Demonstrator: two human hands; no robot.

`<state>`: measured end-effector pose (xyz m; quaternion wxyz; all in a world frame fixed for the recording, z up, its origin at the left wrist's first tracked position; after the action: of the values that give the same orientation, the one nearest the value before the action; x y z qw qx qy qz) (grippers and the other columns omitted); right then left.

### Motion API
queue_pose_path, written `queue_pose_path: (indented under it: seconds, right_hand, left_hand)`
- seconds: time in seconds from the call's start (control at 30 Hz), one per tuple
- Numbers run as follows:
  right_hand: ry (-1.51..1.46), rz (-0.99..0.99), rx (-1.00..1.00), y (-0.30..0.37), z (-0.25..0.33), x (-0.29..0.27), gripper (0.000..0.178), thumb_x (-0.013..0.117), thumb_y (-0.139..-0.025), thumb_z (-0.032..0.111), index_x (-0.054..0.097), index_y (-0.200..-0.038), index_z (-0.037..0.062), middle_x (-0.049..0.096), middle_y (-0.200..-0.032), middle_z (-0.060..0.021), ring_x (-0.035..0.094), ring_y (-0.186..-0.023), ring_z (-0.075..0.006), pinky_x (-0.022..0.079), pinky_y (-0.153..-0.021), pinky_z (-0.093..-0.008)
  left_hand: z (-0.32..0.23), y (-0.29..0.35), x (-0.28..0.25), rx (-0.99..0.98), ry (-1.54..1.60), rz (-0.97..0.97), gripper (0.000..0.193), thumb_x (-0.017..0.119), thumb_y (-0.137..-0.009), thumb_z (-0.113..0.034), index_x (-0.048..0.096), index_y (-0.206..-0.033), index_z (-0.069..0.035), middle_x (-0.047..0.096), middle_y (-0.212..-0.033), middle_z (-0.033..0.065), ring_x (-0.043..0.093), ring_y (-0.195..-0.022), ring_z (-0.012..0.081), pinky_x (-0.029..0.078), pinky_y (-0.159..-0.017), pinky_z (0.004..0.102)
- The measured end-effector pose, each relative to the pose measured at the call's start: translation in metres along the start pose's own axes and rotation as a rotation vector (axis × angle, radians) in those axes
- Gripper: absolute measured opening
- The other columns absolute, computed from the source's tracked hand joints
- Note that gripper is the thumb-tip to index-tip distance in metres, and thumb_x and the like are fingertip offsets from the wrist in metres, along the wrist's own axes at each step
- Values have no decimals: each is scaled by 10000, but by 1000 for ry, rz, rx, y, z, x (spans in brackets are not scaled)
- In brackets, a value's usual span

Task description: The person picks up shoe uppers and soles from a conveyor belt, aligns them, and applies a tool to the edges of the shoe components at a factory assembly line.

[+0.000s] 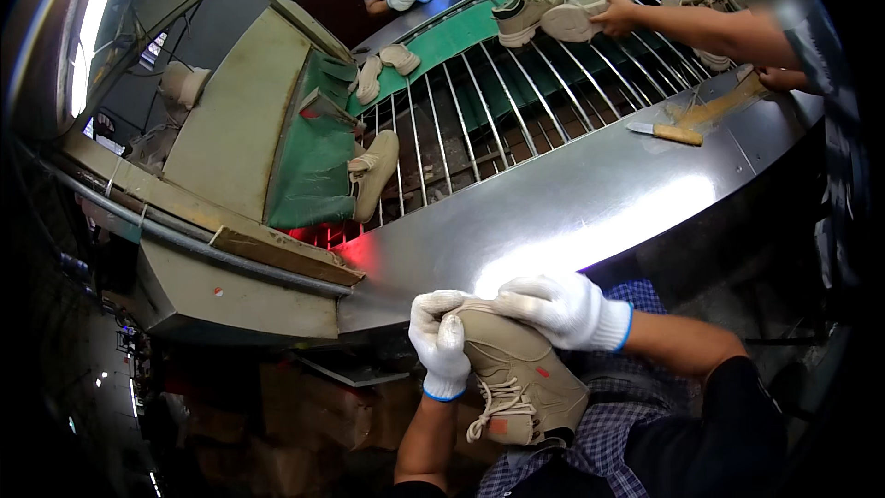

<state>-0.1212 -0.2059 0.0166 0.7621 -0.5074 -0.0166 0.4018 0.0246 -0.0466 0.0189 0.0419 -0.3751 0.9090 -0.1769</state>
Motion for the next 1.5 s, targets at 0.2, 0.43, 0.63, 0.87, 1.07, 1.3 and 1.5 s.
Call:
queue_pose_path:
  seconds: [0.2,0.43,0.63,0.87,1.07,1.3,1.5]
  right_hand:
    - [-245,416,270,-48,-20,6,327,579,-1011,212,640,-1315,107,724,-1022,-168,735,-871,-385,605,-787,-468]
    - [-234,709,458,-9,21,-40,744,639,-847,44,406,-1553,-1,688,-1208,-251,734,-1011,-394,627,-813,-469]
    - [-86,238,331,35,-15,-10,542,675,-881,87,593,-1407,-8,735,-1031,-205,748,-883,-353,625,-731,-415]
    - [-147,386,317,20,6,-20,607,664,-837,93,580,-1432,8,707,-923,-153,725,-787,-329,611,-689,-419]
    - [-188,428,296,20,7,-14,674,675,-814,73,531,-1467,-8,699,-862,-143,705,-711,-335,593,-623,-427]
    - [-192,425,234,17,14,-20,672,688,-787,38,529,-1431,-67,709,-877,-150,711,-714,-337,588,-603,-432]
    - [-219,245,178,38,32,-23,699,784,-871,221,531,-1459,-60,658,-1288,-253,726,-1014,-394,615,-854,-444]
  left_hand:
    - [-4,0,-6,46,-79,-44,449,743,-943,-329,586,-1137,44,679,-1094,147,631,-980,183,520,-931,344]
    - [-20,-8,-26,-138,-124,190,422,688,-984,-319,610,-1136,67,752,-1048,192,708,-981,217,566,-919,357]
    - [-11,-16,-17,-130,-139,239,446,701,-978,-335,637,-1116,84,760,-1050,199,717,-961,226,582,-907,368]
    - [-22,-27,-21,-206,-270,370,545,697,-954,-415,684,-1129,101,780,-1047,229,757,-969,281,604,-905,391]
    - [-25,-26,-26,-164,-290,348,373,634,-940,-249,722,-1059,93,785,-1016,205,761,-938,275,604,-900,383]
    - [-29,-21,-21,-136,-300,241,367,573,-946,-251,693,-998,92,778,-957,207,744,-880,263,603,-865,381]
    - [-29,-17,-13,-106,-329,95,525,460,-967,-393,691,-942,79,759,-860,212,710,-785,267,572,-778,367]
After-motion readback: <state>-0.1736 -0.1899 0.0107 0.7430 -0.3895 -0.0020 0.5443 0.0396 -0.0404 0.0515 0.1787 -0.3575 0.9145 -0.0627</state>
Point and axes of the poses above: each hand's wrist, its own y-axis away from the middle knuckle, its own x-axis out of the palm, z = x × y, the point moved 2 cm from there along -y, towards the middle knuckle
